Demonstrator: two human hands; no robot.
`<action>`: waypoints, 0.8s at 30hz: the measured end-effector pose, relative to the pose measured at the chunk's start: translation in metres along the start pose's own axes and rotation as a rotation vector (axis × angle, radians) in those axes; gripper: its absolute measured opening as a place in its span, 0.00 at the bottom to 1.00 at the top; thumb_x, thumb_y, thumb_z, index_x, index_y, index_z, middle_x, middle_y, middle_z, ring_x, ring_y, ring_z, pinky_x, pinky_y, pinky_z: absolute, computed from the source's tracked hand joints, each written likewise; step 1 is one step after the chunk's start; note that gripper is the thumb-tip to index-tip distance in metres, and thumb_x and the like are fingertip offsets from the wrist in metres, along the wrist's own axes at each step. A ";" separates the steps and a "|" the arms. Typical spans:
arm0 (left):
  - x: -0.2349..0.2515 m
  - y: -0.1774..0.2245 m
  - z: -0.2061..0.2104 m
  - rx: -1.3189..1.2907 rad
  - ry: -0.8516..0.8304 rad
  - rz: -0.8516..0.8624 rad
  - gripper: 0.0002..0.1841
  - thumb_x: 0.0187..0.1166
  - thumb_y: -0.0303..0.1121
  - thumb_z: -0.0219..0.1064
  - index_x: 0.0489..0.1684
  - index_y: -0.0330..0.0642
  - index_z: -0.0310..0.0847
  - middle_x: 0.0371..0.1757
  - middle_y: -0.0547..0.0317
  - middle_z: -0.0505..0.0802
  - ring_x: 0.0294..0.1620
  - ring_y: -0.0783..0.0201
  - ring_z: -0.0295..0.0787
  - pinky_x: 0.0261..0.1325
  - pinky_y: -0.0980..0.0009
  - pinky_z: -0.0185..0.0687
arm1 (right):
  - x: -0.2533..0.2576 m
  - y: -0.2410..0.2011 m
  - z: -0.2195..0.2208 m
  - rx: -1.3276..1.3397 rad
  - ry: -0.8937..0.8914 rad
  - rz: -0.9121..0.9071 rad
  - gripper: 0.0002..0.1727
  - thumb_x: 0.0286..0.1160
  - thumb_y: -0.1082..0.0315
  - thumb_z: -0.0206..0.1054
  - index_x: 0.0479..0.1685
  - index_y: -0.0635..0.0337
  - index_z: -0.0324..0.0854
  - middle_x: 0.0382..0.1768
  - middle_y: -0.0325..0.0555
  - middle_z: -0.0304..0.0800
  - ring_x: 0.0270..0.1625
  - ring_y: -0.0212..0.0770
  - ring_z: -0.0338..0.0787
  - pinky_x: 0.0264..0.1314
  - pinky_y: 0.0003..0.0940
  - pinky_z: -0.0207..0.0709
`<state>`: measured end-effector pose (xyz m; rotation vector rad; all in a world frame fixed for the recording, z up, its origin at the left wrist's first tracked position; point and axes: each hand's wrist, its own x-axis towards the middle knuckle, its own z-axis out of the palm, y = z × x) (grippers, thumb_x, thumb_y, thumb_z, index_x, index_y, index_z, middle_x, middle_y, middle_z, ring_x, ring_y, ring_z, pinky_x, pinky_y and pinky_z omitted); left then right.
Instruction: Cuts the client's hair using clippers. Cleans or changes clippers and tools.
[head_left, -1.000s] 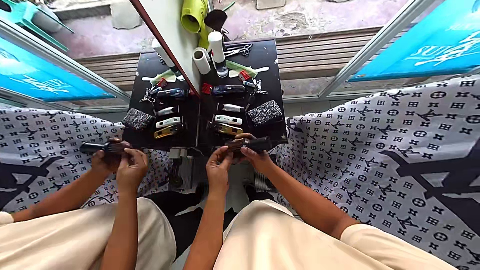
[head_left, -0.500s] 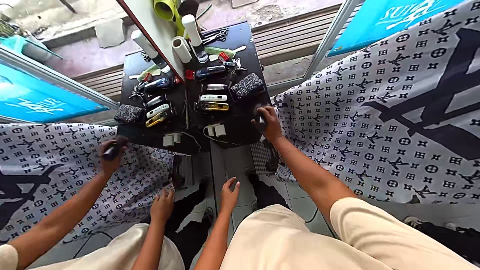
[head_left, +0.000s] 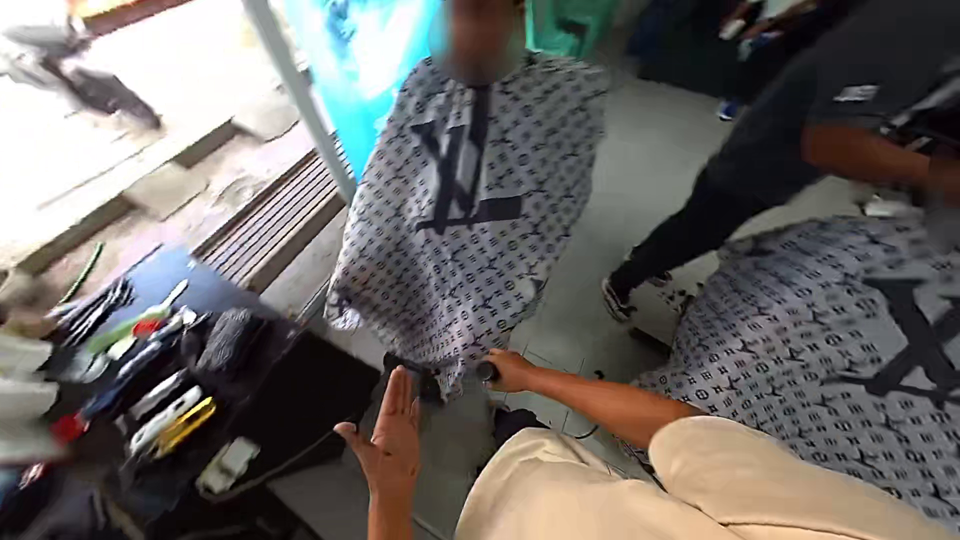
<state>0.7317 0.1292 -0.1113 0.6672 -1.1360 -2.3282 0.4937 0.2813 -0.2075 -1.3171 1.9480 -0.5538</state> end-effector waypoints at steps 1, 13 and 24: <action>0.019 -0.006 0.017 0.095 -0.035 -0.031 0.73 0.51 0.94 0.27 0.94 0.42 0.53 0.94 0.53 0.62 0.95 0.57 0.52 0.91 0.50 0.54 | -0.015 -0.002 -0.030 0.030 0.131 -0.021 0.30 0.70 0.53 0.76 0.68 0.63 0.83 0.66 0.63 0.84 0.67 0.59 0.86 0.70 0.59 0.78; 0.184 -0.137 0.297 0.251 -0.495 -0.283 0.64 0.69 0.83 0.19 0.92 0.32 0.52 0.94 0.46 0.60 0.95 0.56 0.51 0.91 0.52 0.53 | -0.193 0.192 -0.171 0.255 0.614 0.314 0.31 0.65 0.57 0.77 0.67 0.67 0.82 0.65 0.62 0.86 0.69 0.56 0.85 0.76 0.53 0.76; 0.334 -0.184 0.490 0.165 -0.518 -0.186 0.59 0.76 0.75 0.13 0.93 0.31 0.50 0.95 0.45 0.56 0.97 0.54 0.46 0.93 0.51 0.47 | -0.145 0.301 -0.420 0.172 0.943 -0.207 0.27 0.66 0.60 0.75 0.62 0.70 0.85 0.59 0.59 0.89 0.64 0.46 0.89 0.70 0.42 0.82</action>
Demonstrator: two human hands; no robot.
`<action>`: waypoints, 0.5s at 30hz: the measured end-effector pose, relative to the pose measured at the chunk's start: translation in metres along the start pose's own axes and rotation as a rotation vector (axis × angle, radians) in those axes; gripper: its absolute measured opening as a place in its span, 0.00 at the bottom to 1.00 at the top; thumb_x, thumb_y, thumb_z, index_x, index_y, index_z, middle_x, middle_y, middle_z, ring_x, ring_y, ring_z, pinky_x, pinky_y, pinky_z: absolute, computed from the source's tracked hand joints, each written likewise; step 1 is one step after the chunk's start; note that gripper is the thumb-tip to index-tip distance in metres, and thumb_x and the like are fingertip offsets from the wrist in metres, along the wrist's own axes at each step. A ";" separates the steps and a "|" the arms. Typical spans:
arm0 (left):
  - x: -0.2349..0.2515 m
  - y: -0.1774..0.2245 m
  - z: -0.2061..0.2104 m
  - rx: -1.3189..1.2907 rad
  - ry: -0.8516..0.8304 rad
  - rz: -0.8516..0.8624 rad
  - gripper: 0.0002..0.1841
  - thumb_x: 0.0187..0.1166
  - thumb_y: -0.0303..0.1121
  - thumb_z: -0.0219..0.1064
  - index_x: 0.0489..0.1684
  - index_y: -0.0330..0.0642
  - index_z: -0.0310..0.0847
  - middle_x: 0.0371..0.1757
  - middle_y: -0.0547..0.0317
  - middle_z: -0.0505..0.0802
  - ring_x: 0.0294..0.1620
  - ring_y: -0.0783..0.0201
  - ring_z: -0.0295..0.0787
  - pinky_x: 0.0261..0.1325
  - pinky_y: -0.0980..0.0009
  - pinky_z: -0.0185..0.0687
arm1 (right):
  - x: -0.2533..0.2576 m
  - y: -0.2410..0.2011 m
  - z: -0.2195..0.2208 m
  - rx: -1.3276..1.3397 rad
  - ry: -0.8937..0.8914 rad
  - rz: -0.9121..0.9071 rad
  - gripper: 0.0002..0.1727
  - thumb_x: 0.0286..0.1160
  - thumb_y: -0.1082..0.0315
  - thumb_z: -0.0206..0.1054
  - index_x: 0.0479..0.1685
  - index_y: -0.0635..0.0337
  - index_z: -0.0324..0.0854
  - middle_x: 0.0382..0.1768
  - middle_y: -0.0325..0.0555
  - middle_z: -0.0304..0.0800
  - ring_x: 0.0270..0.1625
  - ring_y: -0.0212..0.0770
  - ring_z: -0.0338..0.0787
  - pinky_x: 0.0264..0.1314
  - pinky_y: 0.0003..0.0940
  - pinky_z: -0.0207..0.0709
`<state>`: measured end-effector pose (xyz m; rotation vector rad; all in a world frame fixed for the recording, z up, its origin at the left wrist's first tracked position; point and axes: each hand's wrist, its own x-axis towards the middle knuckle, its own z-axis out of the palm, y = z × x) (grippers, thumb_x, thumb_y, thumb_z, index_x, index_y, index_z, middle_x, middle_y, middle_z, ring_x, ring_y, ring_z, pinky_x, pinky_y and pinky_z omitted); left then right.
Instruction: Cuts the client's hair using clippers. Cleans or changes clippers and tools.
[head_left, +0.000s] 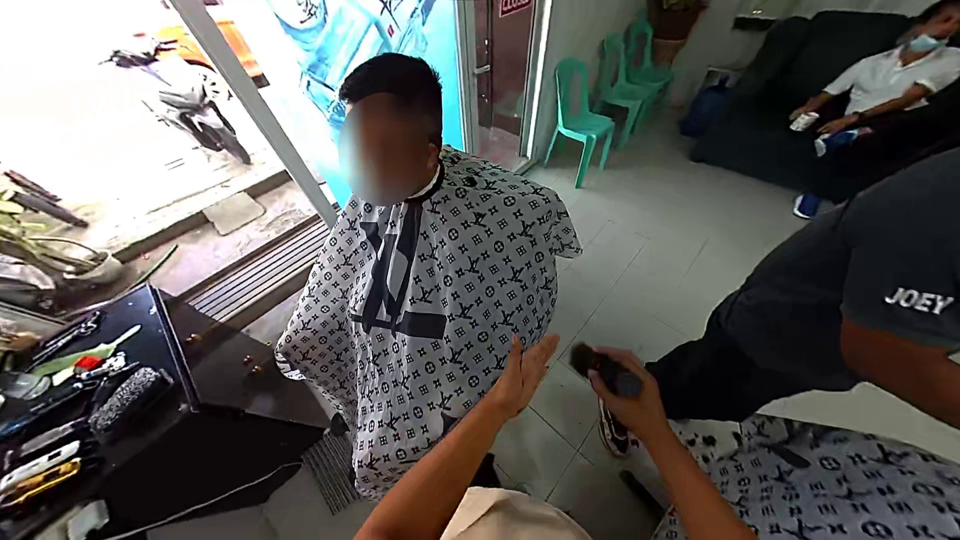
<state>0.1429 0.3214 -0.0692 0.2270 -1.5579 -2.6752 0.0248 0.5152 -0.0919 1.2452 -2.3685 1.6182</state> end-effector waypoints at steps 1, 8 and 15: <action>0.013 0.002 -0.004 0.043 0.035 -0.017 0.56 0.79 0.72 0.10 0.93 0.31 0.48 0.95 0.44 0.56 0.96 0.54 0.46 0.94 0.50 0.46 | 0.029 -0.012 -0.002 0.100 -0.002 -0.078 0.26 0.69 0.60 0.74 0.64 0.70 0.84 0.61 0.56 0.88 0.65 0.40 0.87 0.72 0.35 0.81; 0.104 0.072 -0.041 0.073 0.097 0.329 0.73 0.59 0.90 0.27 0.92 0.26 0.48 0.95 0.42 0.57 0.96 0.54 0.49 0.93 0.56 0.50 | 0.207 0.051 0.007 -0.018 -0.254 -0.254 0.28 0.68 0.57 0.75 0.65 0.67 0.85 0.60 0.57 0.90 0.63 0.46 0.89 0.69 0.44 0.82; 0.205 0.132 -0.042 0.131 0.154 0.567 0.72 0.59 0.90 0.29 0.91 0.27 0.52 0.92 0.44 0.64 0.93 0.56 0.57 0.92 0.58 0.54 | 0.343 0.068 -0.009 -0.078 -0.411 -0.337 0.28 0.68 0.56 0.76 0.65 0.64 0.85 0.61 0.57 0.88 0.63 0.47 0.89 0.66 0.49 0.83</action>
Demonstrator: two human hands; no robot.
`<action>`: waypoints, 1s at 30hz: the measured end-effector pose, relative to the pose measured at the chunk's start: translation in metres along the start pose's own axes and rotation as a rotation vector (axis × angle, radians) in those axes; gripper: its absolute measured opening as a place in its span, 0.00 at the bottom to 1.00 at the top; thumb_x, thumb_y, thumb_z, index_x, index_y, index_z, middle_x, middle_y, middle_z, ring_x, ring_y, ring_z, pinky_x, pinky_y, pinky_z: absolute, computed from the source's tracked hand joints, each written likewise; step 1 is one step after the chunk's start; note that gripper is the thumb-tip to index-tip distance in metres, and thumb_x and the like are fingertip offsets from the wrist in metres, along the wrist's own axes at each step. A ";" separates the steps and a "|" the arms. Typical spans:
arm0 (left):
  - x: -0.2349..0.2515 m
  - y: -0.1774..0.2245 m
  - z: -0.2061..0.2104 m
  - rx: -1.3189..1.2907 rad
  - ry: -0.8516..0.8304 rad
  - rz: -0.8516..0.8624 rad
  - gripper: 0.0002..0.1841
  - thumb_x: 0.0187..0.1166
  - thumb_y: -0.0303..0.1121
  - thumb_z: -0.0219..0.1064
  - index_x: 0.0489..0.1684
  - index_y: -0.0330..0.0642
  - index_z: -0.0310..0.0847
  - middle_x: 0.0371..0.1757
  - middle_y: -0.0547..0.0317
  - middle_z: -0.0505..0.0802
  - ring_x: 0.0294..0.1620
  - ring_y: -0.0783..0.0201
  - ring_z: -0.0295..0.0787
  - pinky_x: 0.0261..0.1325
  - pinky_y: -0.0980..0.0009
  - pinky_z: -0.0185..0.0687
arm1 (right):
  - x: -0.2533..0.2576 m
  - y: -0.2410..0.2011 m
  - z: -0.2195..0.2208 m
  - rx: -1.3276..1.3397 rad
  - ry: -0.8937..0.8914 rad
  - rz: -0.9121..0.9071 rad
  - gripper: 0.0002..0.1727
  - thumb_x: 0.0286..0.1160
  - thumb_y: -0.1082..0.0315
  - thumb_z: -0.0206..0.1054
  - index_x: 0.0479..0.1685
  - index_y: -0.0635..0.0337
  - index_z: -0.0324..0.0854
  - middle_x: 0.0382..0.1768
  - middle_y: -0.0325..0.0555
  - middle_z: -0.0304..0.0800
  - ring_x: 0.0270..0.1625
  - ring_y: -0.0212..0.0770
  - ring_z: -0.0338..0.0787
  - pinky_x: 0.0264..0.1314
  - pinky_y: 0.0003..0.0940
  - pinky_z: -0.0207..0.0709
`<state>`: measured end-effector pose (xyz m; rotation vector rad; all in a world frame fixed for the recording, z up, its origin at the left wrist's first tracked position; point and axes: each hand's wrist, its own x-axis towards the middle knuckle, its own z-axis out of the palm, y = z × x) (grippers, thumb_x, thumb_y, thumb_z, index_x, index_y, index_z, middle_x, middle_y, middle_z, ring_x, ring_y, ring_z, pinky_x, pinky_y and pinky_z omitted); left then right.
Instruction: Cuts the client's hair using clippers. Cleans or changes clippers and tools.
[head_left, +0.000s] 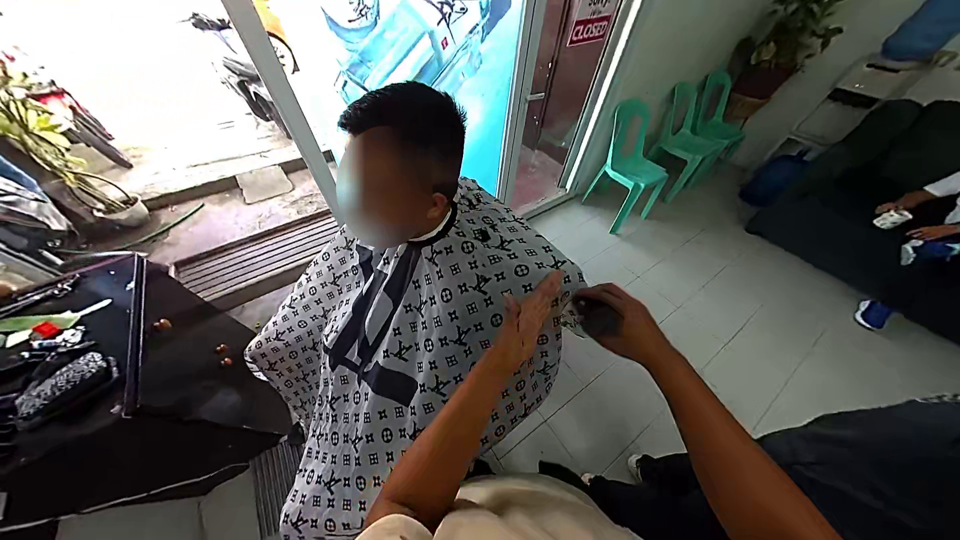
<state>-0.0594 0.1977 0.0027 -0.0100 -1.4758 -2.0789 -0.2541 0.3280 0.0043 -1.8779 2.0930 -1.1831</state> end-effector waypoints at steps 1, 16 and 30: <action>0.010 0.007 -0.002 -0.004 0.015 0.016 0.73 0.57 0.91 0.29 0.92 0.30 0.50 0.94 0.46 0.60 0.95 0.56 0.52 0.93 0.58 0.50 | 0.013 0.008 -0.008 -0.042 0.026 0.009 0.28 0.68 0.56 0.75 0.65 0.64 0.86 0.59 0.58 0.88 0.61 0.48 0.89 0.65 0.51 0.83; 0.126 -0.006 -0.050 0.616 0.813 -0.259 0.41 0.85 0.52 0.63 0.93 0.39 0.53 0.88 0.37 0.69 0.86 0.46 0.69 0.84 0.46 0.68 | 0.169 0.096 -0.029 0.343 0.041 -0.201 0.30 0.67 0.59 0.76 0.69 0.64 0.80 0.64 0.53 0.87 0.65 0.38 0.87 0.71 0.36 0.81; 0.208 -0.039 -0.010 0.063 0.456 -0.247 0.46 0.89 0.65 0.18 0.95 0.36 0.48 0.94 0.43 0.58 0.96 0.51 0.46 0.94 0.43 0.42 | 0.200 0.157 -0.059 0.099 -0.110 -0.257 0.29 0.70 0.54 0.73 0.63 0.68 0.84 0.59 0.61 0.88 0.62 0.47 0.88 0.68 0.44 0.81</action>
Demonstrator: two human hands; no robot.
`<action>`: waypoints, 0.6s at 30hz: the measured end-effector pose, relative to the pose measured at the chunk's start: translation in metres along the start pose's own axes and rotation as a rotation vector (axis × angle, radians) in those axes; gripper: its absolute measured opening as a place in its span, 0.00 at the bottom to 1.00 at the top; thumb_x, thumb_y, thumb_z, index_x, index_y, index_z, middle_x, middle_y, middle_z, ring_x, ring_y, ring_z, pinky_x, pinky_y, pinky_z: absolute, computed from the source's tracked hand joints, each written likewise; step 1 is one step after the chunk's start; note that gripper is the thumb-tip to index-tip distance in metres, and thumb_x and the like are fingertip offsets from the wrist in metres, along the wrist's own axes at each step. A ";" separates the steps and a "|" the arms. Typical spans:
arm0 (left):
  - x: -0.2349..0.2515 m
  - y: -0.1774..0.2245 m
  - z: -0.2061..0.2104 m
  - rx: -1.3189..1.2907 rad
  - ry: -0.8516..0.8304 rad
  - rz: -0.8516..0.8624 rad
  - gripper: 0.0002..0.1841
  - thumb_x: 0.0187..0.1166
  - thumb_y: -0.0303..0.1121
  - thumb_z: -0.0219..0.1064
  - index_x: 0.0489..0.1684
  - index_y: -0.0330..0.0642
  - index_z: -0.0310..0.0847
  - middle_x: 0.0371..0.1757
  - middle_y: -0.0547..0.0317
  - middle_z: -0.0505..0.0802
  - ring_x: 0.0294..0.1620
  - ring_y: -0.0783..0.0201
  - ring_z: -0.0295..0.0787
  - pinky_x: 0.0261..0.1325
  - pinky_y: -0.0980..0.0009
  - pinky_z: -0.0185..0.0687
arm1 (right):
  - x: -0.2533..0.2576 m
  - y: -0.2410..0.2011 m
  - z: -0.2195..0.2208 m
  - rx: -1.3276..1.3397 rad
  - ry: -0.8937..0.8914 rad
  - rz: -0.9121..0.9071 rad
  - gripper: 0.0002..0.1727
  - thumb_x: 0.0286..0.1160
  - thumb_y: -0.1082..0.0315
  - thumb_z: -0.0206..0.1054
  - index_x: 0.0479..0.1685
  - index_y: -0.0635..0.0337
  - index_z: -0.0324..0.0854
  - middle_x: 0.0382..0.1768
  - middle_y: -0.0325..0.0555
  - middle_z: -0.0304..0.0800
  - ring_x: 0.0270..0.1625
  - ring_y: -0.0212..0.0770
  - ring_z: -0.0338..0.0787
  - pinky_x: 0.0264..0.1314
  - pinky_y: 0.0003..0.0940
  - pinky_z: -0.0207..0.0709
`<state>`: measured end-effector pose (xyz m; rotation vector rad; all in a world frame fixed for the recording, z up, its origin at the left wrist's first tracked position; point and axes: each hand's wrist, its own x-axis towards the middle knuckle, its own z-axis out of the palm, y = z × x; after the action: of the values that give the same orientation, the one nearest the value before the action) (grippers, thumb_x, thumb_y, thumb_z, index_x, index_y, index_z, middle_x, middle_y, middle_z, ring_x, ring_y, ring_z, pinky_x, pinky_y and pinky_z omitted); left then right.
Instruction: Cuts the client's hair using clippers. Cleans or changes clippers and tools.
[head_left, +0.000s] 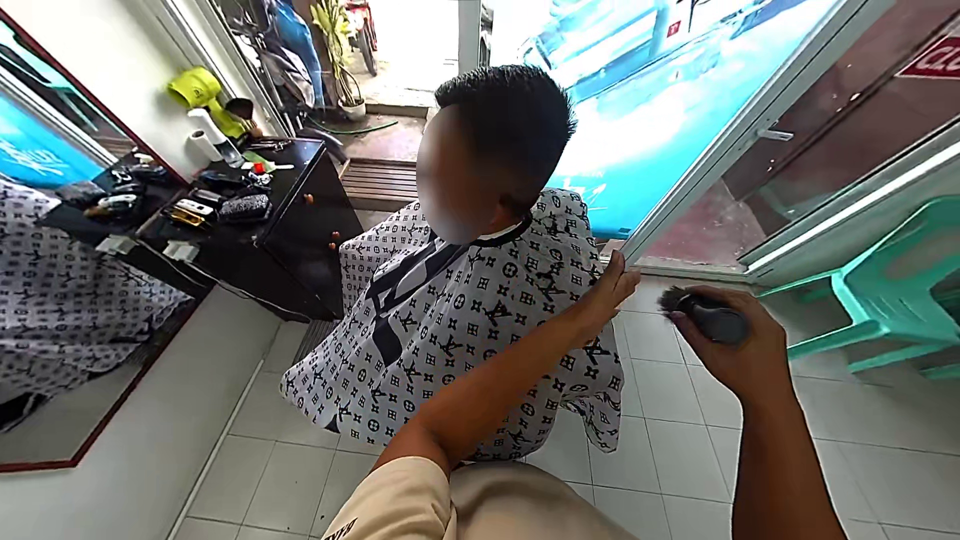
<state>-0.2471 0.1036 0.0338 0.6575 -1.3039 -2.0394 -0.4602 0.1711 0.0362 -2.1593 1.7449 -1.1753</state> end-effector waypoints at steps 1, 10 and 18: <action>0.001 -0.001 -0.002 0.015 -0.004 -0.004 0.46 0.89 0.64 0.18 0.94 0.36 0.48 0.94 0.42 0.60 0.95 0.51 0.49 0.93 0.44 0.45 | 0.000 -0.012 0.002 0.154 0.044 -0.019 0.29 0.71 0.55 0.75 0.64 0.70 0.82 0.59 0.55 0.89 0.62 0.37 0.88 0.70 0.34 0.81; -0.044 0.044 -0.038 0.080 0.011 0.121 0.46 0.90 0.62 0.17 0.90 0.32 0.56 0.86 0.39 0.71 0.86 0.53 0.67 0.87 0.53 0.63 | 0.026 -0.055 0.039 0.596 0.011 -0.047 0.31 0.65 0.52 0.81 0.68 0.54 0.82 0.62 0.36 0.90 0.62 0.32 0.90 0.67 0.33 0.85; -0.075 0.053 -0.072 0.010 0.011 0.095 0.48 0.86 0.68 0.19 0.94 0.40 0.51 0.92 0.48 0.64 0.92 0.55 0.57 0.92 0.50 0.53 | 0.038 -0.100 0.067 0.469 0.008 -0.092 0.33 0.67 0.54 0.80 0.71 0.58 0.80 0.66 0.40 0.88 0.67 0.32 0.87 0.74 0.33 0.81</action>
<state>-0.1331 0.0976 0.0604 0.5984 -1.3147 -1.9519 -0.3390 0.1461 0.0626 -1.9616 1.2211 -1.4412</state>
